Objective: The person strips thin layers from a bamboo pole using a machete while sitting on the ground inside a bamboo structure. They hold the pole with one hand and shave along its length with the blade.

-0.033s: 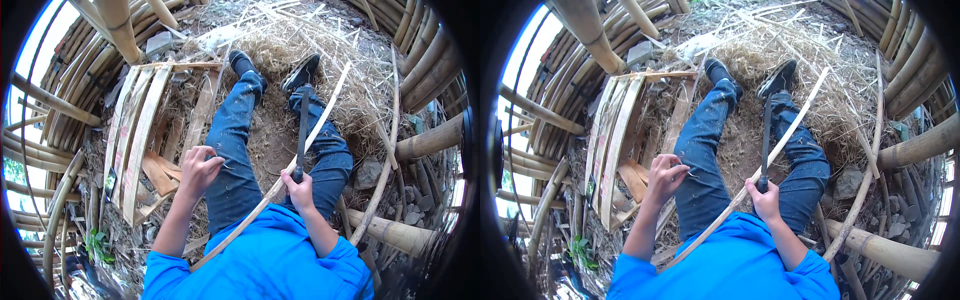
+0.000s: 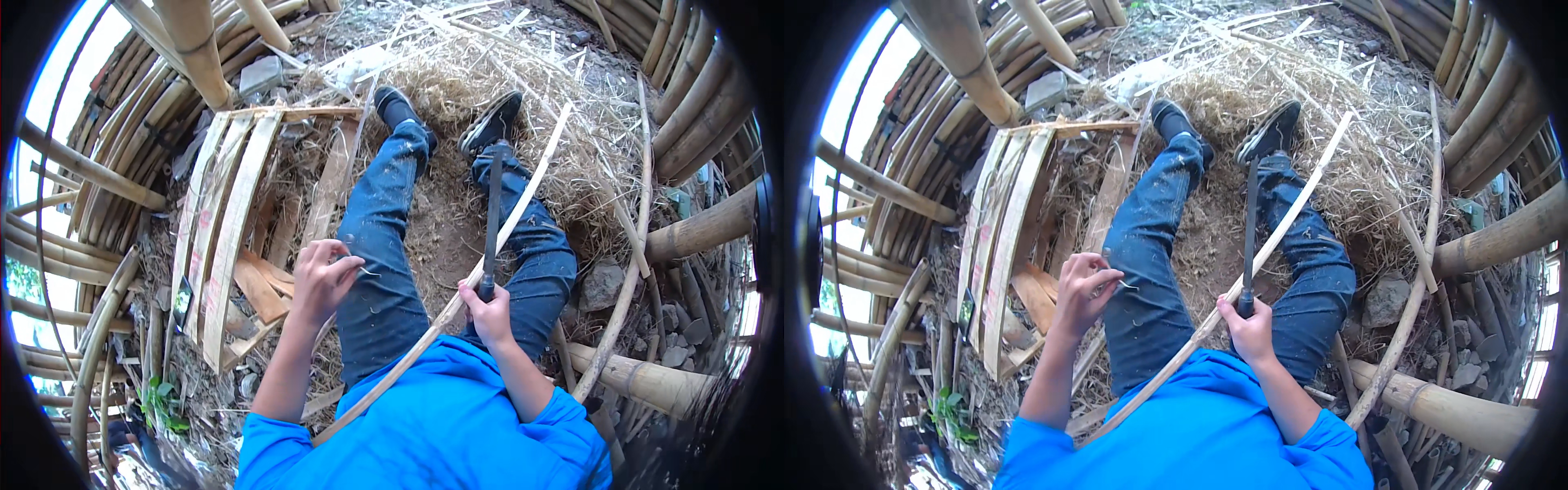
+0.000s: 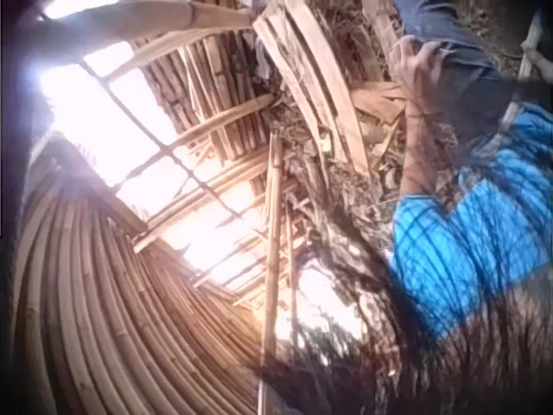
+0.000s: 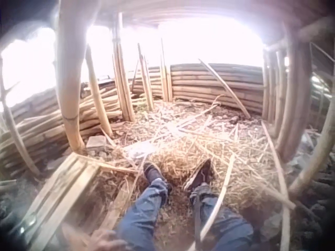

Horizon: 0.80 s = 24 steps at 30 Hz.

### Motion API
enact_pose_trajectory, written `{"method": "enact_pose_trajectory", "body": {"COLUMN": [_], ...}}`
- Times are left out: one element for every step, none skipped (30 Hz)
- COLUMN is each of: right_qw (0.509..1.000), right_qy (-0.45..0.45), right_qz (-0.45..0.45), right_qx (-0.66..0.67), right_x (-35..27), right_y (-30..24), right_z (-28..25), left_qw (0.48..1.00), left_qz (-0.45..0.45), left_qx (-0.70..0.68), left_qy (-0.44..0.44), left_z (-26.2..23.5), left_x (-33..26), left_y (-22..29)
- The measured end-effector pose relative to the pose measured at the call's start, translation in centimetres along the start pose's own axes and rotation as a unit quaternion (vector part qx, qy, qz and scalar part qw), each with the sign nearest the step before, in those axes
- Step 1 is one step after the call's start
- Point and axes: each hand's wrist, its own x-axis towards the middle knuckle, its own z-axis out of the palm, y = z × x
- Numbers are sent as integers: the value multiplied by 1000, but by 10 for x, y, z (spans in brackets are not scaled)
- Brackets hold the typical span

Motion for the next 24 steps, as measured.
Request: {"method": "enact_pose_trajectory", "body": {"right_qw": [1000, 1000, 1000, 1000, 1000, 999, 999, 999, 999, 999, 999, 999, 998, 998, 997, 997, 997, 998, 997, 997, 997, 997, 996, 996], "right_qy": [-9, -6, -11, -21, -24, -33, -31, -29, -26, -30, -28, -27, -31, -26, -33, -38, -43, -37, -42, -47, -43, -46, -49, -50], "right_qz": [22, 13, 7, 1, -8, 11, -6, -22, -25, -18, -26, -34, -34, -40, -40, -39, -34, -36, -42, -47, -47, -49, -50, -51], "right_qx": [-11, -6, -9, -10, -15, -10, -12, -14, -17, -26, -27, -28, -48, -41, -49, -57, -54, -46, -45, -45, -41, -43, -46, -44], "right_x": [-1, -1, 0, 0, 0, 0, 0, 0, 0, -1, -2, -3, -2, -2, -2, -4, -3, -2, 0, 2, 3, 5, 6, 6], "right_y": [-6, -6, -5, -6, -8, -8, -7, -6, -5, -4, -5, -6, -2, -4, -6, -6, -1, 3, 6, 8, 10, 11, 11, 10], "right_z": [0, 0, 1, 4, 5, 4, 5, 6, 6, 5, 5, 6, 4, 3, 2, 3, 3, 6, 7, 8, 10, 12, 14, 16], "left_qw": [999, 997, 989, 990, 983, 974, 975, 974, 969, 963, 961, 958, 958, 955, 952, 950, 942, 934, 926, 928, 920, 908, 899, 900], "left_qz": [-31, -61, -117, -107, -140, -172, -166, -156, -180, -205, -205, -205, -208, -231, -249, -267, -286, -305, -328, -323, -341, -361, -375, -374], "left_qx": [-10, -21, -55, -50, -52, -55, -36, -26, -44, -62, -58, -55, -31, -22, -18, -14, -28, -41, -79, -78, -124, -169, -198, -196], "left_qy": [24, 49, 74, 80, 107, 134, 142, 161, 161, 161, 177, 192, 196, 183, 174, 162, 172, 181, 172, 169, 148, 130, 111, 112], "left_z": [-4, -9, -11, -17, -21, -26, -33, -36, -37, -38, -38, -37, -33, -32, -31, -32, -26, -21, -26, -20, -10, -8, -6, -5], "left_x": [3, 5, 4, 2, 1, 0, 0, -2, -6, -13, -18, -23, -29, -33, -35, -37, -45, -48, -43, -44, -50, -49, -49, -47], "left_y": [-4, -7, -10, -15, -20, -25, -28, -33, -40, -46, -49, -52, -55, -54, -51, -45, -48, -51, -37, -42, -51, -51, -50, -48]}}
